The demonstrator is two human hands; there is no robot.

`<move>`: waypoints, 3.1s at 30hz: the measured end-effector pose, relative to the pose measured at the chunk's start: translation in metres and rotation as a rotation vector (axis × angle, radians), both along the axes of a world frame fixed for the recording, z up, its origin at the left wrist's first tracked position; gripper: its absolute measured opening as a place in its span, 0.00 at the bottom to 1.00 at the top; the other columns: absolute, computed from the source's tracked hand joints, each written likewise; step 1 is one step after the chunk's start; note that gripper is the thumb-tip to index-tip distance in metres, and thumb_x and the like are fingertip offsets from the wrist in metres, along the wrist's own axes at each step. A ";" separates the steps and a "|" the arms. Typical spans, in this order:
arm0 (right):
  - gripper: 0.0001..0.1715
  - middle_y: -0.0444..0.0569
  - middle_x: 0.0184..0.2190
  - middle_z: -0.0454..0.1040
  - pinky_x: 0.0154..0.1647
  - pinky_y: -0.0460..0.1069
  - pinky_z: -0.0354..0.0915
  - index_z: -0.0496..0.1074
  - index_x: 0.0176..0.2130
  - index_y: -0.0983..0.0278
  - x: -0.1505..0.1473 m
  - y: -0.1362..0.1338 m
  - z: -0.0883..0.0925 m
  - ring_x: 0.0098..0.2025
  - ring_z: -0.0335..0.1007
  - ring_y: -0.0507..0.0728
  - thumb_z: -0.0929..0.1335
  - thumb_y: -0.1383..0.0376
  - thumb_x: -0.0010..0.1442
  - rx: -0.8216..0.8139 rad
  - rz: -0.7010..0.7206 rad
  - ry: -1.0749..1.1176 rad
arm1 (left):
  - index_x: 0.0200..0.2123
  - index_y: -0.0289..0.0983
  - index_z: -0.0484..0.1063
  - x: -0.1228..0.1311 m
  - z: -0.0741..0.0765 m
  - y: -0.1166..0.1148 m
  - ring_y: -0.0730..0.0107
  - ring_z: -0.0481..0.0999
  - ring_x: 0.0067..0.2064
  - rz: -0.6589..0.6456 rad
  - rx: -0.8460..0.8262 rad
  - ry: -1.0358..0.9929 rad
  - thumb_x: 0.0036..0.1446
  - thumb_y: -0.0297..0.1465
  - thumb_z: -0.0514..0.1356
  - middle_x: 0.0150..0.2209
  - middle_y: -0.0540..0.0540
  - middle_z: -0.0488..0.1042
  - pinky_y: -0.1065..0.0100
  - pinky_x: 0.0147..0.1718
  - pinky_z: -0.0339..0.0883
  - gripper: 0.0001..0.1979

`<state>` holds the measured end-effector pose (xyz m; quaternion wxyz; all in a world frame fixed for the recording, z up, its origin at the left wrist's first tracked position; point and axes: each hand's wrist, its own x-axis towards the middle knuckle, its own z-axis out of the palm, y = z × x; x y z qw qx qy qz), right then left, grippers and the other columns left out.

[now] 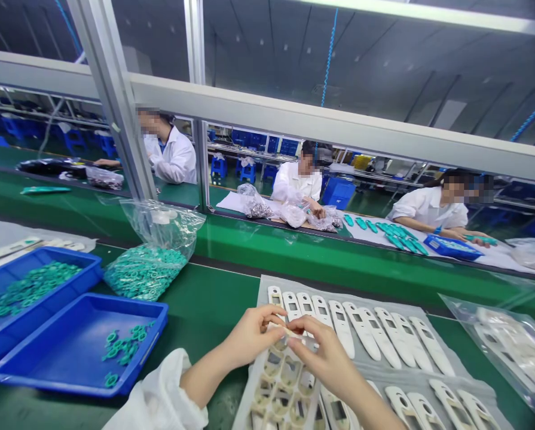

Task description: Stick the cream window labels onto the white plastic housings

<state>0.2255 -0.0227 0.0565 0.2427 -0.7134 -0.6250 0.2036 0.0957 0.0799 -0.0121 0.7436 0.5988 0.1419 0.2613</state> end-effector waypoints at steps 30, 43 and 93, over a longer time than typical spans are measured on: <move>0.08 0.48 0.33 0.64 0.34 0.48 0.61 0.62 0.33 0.63 0.061 -0.015 -0.020 0.34 0.63 0.53 0.57 0.68 0.62 0.200 -0.003 -0.127 | 0.48 0.34 0.68 0.052 -0.003 -0.018 0.60 0.70 0.47 -0.306 -0.442 -0.103 0.49 0.38 0.62 0.44 0.40 0.72 0.59 0.49 0.59 0.24; 0.11 0.46 0.32 0.64 0.36 0.50 0.58 0.60 0.31 0.61 0.071 -0.005 0.019 0.35 0.62 0.54 0.56 0.61 0.63 -0.241 0.057 0.024 | 0.42 0.34 0.73 0.063 -0.026 -0.005 0.67 0.73 0.42 0.000 0.343 0.185 0.43 0.16 0.47 0.40 0.46 0.75 0.70 0.42 0.64 0.25; 0.09 0.54 0.61 0.49 0.61 0.59 0.40 0.70 0.32 0.65 0.155 0.117 -0.048 0.64 0.33 0.61 0.65 0.61 0.55 -0.675 0.434 0.055 | 0.51 0.34 0.59 0.068 -0.038 0.002 0.57 0.60 0.44 -0.232 1.197 0.434 0.49 0.36 0.54 0.56 0.40 0.57 0.59 0.38 0.56 0.25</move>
